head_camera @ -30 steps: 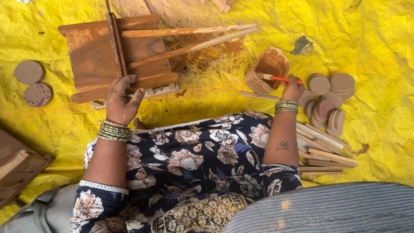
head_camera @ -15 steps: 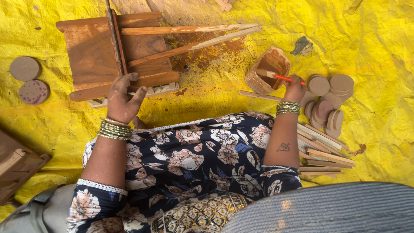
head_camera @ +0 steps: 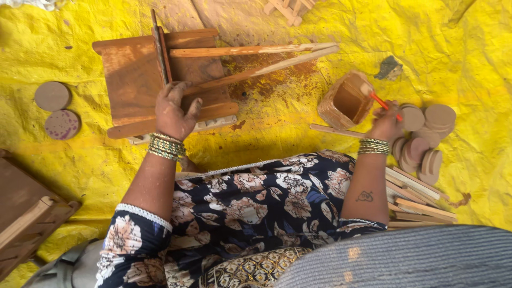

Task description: The person sits on a tarp-covered floor and applies a brown stain to a small wooden chair frame using a brush, repeatedly dipping the brush into a container of stain and brushing the seat, rails and legs, rotating the piece to reach different surfaces.

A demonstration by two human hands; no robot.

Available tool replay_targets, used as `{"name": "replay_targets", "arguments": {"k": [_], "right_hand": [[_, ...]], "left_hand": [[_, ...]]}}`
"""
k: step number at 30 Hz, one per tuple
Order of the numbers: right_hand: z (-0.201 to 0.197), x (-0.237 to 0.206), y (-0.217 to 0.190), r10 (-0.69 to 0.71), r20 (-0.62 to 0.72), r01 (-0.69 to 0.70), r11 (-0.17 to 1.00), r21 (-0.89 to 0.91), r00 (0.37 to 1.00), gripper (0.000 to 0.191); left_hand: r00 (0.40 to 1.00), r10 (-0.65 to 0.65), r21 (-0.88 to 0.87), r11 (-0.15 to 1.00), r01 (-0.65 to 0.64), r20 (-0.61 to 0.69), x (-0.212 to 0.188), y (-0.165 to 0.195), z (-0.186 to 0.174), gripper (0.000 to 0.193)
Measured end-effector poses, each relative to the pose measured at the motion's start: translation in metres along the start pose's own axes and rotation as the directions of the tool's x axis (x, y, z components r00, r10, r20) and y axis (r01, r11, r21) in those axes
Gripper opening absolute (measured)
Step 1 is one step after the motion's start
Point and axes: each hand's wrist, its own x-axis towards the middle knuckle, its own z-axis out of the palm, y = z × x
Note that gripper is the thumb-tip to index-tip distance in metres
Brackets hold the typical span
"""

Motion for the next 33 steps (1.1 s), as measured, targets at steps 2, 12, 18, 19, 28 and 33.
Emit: {"name": "replay_targets", "arguments": {"k": [2, 12, 18, 19, 28, 33], "right_hand": [[0.028, -0.011, 0.007, 0.13, 0.302, -0.266, 0.842, 0.469, 0.944, 0.021], [0.176, -0.121, 0.028, -0.034, 0.646, -0.035, 0.995, 0.094, 0.762, 0.03], [0.22, -0.136, 0.043, -0.116, 0.705, 0.196, 0.98, -0.033, 0.7, 0.031], [0.217, -0.128, 0.044, -0.073, 0.663, 0.17, 0.982, -0.083, 0.745, 0.029], [0.16, -0.047, 0.028, -0.538, 0.374, 0.642, 0.719, -0.265, 0.756, 0.02], [0.182, -0.088, 0.038, -0.538, 0.607, 0.702, 0.71, -0.047, 0.585, 0.017]], "left_hand": [[0.998, -0.045, 0.045, 0.998, 0.043, 0.038, -0.001, -0.001, 0.001, 0.045], [0.972, -0.177, 0.215, 0.966, 0.142, 0.156, -0.006, -0.007, 0.023, 0.066], [0.932, -0.303, 0.285, 0.928, 0.242, 0.196, 0.0, -0.013, 0.028, 0.077], [0.924, -0.316, 0.306, 0.921, 0.243, 0.216, 0.001, -0.014, 0.03, 0.078], [0.867, -0.354, 0.332, 0.912, 0.239, 0.35, 0.01, -0.017, 0.032, 0.084], [0.859, -0.34, 0.324, 0.92, 0.219, 0.383, 0.006, -0.017, 0.03, 0.086]]}}
